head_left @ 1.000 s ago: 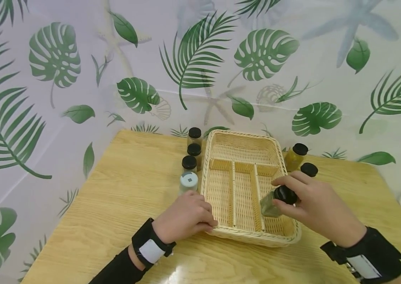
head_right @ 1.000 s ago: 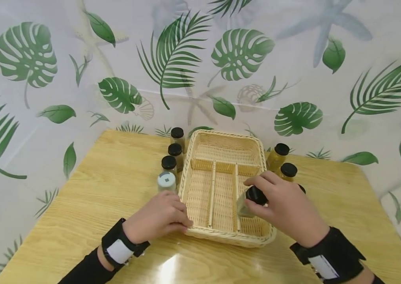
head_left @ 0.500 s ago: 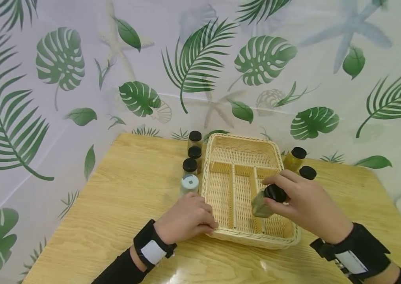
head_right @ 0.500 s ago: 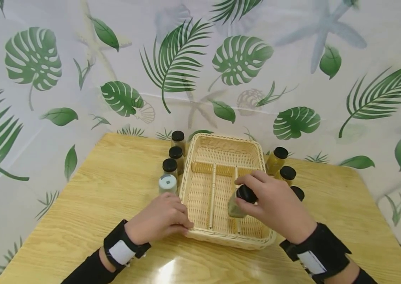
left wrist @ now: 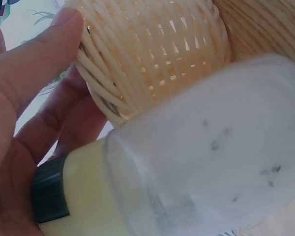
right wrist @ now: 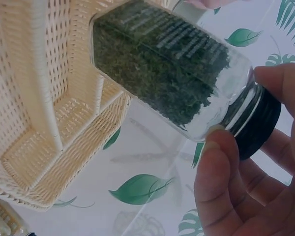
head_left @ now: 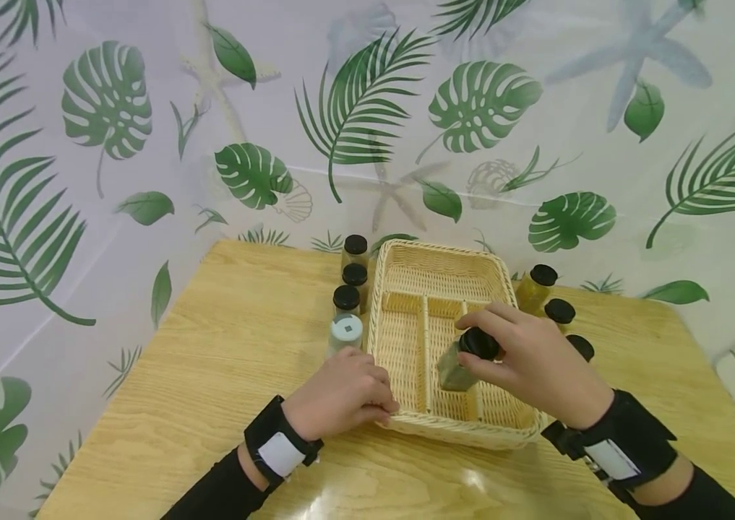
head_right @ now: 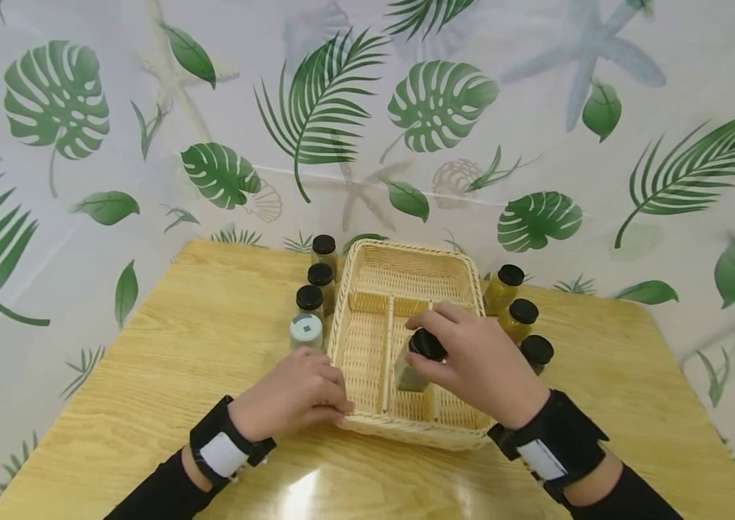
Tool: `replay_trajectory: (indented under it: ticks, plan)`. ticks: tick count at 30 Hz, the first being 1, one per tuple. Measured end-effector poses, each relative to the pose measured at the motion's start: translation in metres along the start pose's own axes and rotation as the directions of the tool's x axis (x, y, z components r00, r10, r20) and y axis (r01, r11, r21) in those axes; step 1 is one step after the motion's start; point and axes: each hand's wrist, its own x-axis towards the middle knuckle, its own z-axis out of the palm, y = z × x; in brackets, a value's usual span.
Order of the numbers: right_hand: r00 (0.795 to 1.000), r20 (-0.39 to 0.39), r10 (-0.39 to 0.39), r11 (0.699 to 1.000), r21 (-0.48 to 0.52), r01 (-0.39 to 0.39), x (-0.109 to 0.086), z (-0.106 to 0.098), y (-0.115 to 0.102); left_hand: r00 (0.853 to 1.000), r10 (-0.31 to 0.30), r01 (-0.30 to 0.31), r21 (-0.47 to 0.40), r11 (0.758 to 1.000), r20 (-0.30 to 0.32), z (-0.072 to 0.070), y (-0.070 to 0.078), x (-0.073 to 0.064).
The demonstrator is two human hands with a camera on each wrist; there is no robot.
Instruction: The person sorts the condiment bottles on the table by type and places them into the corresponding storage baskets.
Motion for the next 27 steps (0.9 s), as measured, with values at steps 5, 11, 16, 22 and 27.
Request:
replay_trajectory:
  ticks: [5,11,16,22,27]
  plan:
    - [1.000,0.010,0.008,1.000,0.003,-0.008,0.004,0.001,-0.001,0.999,0.027,-0.027,-0.009,1.000,-0.029,0.000,-0.001,0.003]
    - [1.000,0.015,0.023,1.000,0.002,-0.023,0.006,0.004,-0.002,1.000,0.017,-0.017,0.001,1.000,-0.011,0.001,0.000,0.002]
    - [1.000,0.011,0.007,1.000,0.018,-0.007,0.009,0.008,-0.004,1.000,0.002,-0.002,0.014,1.000,-0.001,0.002,0.001,0.000]
    - [1.000,0.009,0.008,1.000,0.011,-0.008,0.014,0.012,-0.004,1.000,0.004,-0.004,0.022,1.000,0.004,0.000,0.001,0.002]
    - [0.999,0.027,0.019,1.000,0.021,-0.019,0.016,0.015,-0.007,1.000,0.011,-0.012,0.027,1.000,0.019,0.000,0.003,0.002]
